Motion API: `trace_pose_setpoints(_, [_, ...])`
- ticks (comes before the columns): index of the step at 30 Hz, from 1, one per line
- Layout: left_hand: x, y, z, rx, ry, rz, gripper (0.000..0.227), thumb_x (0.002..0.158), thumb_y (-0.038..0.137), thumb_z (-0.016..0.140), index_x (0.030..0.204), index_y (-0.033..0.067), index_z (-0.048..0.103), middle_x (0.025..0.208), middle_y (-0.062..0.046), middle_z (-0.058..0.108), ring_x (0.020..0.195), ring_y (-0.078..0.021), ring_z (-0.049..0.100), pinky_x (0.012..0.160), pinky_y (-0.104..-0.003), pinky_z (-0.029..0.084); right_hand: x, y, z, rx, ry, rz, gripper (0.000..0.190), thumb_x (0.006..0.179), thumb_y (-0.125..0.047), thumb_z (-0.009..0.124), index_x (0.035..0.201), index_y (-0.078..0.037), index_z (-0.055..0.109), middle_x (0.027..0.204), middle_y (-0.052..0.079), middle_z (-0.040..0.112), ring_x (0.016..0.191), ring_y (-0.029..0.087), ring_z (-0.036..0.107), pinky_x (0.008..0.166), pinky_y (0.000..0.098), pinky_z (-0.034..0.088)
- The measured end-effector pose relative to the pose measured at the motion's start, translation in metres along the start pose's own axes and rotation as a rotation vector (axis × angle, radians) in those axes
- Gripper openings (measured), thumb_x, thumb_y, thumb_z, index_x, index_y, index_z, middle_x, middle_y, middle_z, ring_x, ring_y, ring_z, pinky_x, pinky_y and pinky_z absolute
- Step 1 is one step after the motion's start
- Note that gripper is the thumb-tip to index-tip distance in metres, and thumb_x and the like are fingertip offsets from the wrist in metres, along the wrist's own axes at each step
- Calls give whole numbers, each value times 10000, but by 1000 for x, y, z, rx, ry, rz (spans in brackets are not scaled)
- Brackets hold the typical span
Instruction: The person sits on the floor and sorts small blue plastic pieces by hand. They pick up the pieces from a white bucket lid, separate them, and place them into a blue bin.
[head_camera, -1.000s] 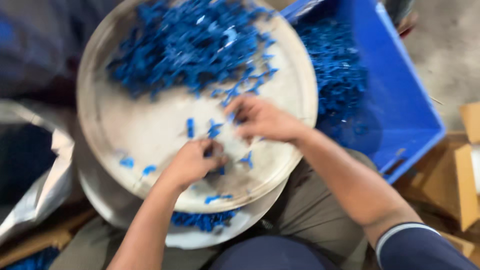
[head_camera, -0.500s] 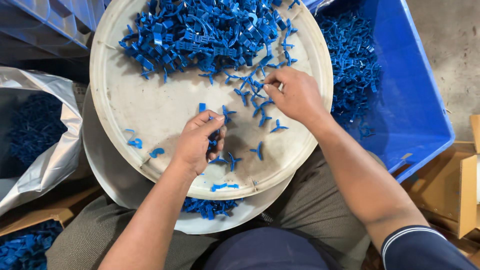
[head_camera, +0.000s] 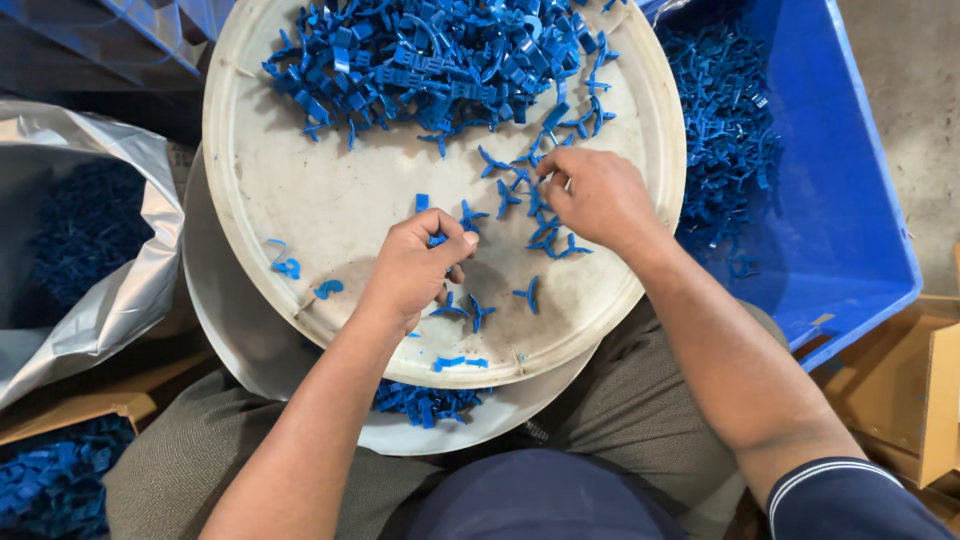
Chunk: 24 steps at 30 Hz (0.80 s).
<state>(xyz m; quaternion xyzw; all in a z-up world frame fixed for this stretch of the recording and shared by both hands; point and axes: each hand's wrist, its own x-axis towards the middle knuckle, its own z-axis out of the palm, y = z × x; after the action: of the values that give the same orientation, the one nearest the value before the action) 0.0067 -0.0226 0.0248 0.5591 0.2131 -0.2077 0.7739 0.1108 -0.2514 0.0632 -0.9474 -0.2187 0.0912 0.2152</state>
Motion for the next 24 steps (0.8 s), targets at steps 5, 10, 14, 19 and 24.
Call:
trace_pose_setpoints(5, [-2,1,2,49,4,6,192,883,181,763,804,101,607,779,-30,647,566,-88,554,382,-250,353,1,-11,2,-84,-106,151,258,805,-337,776,952,-135,710,770,44,744,778,291,713,664,463,523])
trace_pose_setpoints(10, [-3,2,6,105,13,14,145,870,218,763,912,116,668,751,21,600,552,-68,533,386,-241,363,-4,-14,13,-88,-37,124,277,776,-275,768,972,-104,672,814,62,743,785,313,712,678,460,530])
trace_pose_setpoints(14, [-3,1,11,140,9,-21,206,881,258,765,995,97,705,772,12,630,542,-74,525,393,-237,361,-6,-17,15,22,-7,141,273,732,-230,786,947,-105,674,786,70,732,765,298,713,684,433,541])
trace_pose_setpoints(19, [-3,-4,13,146,31,-69,257,910,336,727,1018,103,709,761,2,633,513,-82,483,403,-247,327,-18,-33,10,308,107,-83,262,798,-149,785,1004,-66,645,852,75,723,778,228,735,694,346,572])
trace_pose_setpoints(24, [2,-19,17,0,-49,407,240,995,290,709,1090,69,703,904,29,682,763,-21,589,674,-207,495,-35,-51,18,536,53,-215,311,849,-137,795,1073,-28,609,896,76,704,808,148,717,724,294,585])
